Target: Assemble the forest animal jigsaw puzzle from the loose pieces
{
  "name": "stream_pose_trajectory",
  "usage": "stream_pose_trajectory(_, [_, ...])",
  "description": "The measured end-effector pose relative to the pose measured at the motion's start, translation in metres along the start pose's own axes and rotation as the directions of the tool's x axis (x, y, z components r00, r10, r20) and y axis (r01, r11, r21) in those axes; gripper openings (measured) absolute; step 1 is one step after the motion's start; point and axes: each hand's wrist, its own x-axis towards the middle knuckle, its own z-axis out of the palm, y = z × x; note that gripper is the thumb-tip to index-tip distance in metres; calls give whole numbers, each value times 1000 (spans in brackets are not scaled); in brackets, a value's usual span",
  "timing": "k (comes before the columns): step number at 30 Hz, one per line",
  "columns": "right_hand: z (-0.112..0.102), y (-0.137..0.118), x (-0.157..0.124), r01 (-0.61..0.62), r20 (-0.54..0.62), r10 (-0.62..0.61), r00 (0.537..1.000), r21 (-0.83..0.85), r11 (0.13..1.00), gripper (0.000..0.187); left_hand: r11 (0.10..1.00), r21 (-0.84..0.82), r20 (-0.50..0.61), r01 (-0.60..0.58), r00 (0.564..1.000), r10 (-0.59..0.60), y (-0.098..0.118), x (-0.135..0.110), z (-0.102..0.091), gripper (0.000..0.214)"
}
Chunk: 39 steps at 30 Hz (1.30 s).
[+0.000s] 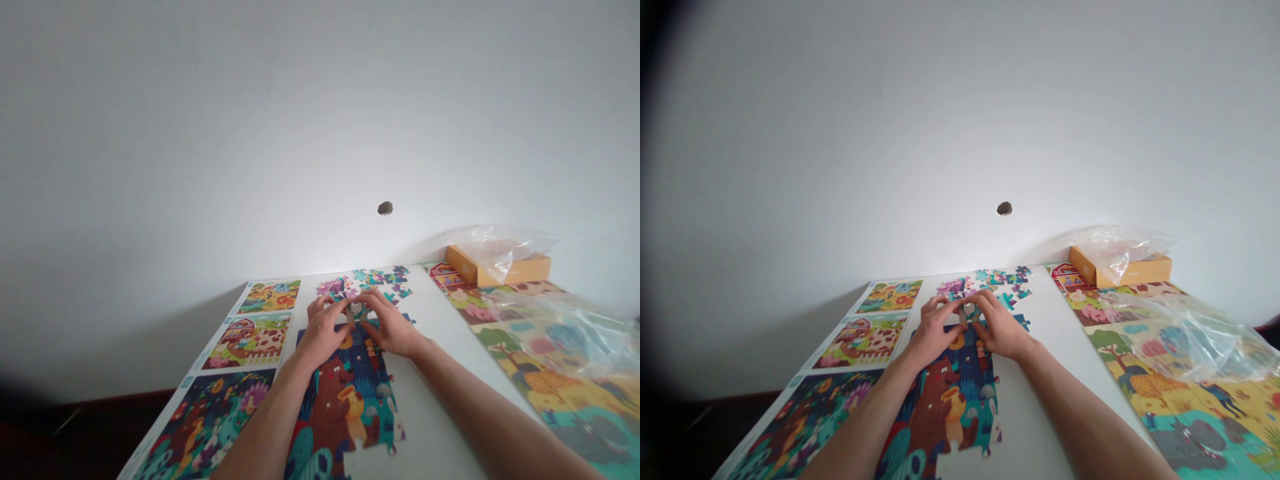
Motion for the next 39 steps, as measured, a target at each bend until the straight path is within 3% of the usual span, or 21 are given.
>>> stream_pose_trajectory(3, [2, 4, -2, -50, -32, 49, 998, -9, 999, 50, 1000, -1, -29, 15, 999, -15, 3, 1, -2, 55])
stream_pose_trajectory(8, [12, 12, -6, -248, -59, 253, 966, 77, 966, 46, 999, -10, -65, 45, 997, -45, 3, 1, -3, 48])
stream_pose_trajectory(15, [15, 19, -4, -317, -215, 360, 908, 213, 924, 32, 998, -13, -65, -53, 997, 52, 3, 2, -5, 24])
stream_pose_trajectory(39, [14, 18, -5, -301, -204, 313, 928, 91, 949, 25, 986, -68, -94, -151, 985, 144, 6, 5, -9, 10])
